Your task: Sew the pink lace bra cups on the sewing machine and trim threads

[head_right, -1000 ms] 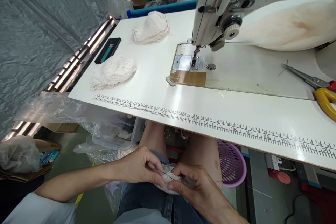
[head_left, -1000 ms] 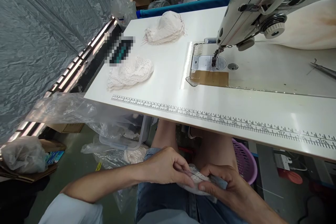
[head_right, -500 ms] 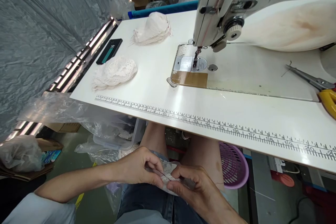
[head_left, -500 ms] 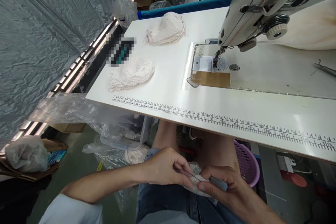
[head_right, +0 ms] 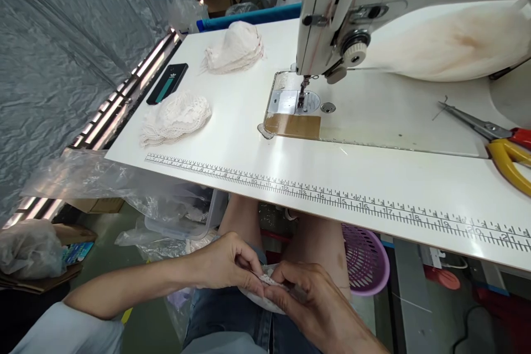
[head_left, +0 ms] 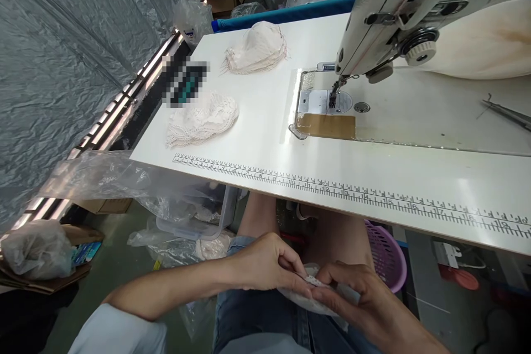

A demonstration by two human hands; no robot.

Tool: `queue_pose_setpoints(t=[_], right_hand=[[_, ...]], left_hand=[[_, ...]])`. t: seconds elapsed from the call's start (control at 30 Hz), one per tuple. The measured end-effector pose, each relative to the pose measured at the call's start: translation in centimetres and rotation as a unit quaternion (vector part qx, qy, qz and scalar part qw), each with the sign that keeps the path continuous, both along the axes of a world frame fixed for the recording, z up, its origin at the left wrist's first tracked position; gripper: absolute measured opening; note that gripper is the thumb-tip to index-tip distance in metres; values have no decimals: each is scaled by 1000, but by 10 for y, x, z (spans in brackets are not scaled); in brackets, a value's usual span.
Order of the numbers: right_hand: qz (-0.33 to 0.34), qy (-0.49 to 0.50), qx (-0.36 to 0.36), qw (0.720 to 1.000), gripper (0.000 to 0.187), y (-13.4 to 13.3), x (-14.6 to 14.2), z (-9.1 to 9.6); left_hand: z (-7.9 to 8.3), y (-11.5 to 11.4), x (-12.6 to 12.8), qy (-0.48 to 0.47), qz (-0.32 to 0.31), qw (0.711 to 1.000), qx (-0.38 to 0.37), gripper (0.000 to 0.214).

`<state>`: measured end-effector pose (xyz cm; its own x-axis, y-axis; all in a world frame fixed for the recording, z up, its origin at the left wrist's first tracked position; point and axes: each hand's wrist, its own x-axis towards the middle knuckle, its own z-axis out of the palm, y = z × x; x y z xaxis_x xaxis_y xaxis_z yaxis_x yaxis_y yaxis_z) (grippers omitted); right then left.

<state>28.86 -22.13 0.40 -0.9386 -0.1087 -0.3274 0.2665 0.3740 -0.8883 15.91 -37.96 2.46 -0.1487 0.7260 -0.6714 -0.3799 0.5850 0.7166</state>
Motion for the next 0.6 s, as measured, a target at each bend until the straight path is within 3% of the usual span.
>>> queue_pose_setpoints(t=[0.2,0.43,0.6], right_hand=[[-42,-7,-4,999,29,6,9,-3],[-33,20,28,999,30,16,14,-3],[-45,25,54,997,31,19,19,9]], left_hand=[[-8,4,2,-71,18,997,5,40],[-13,18,5,-72,-8,997,-11,51],[-6,31,12,-34,-8,998,-45,54]])
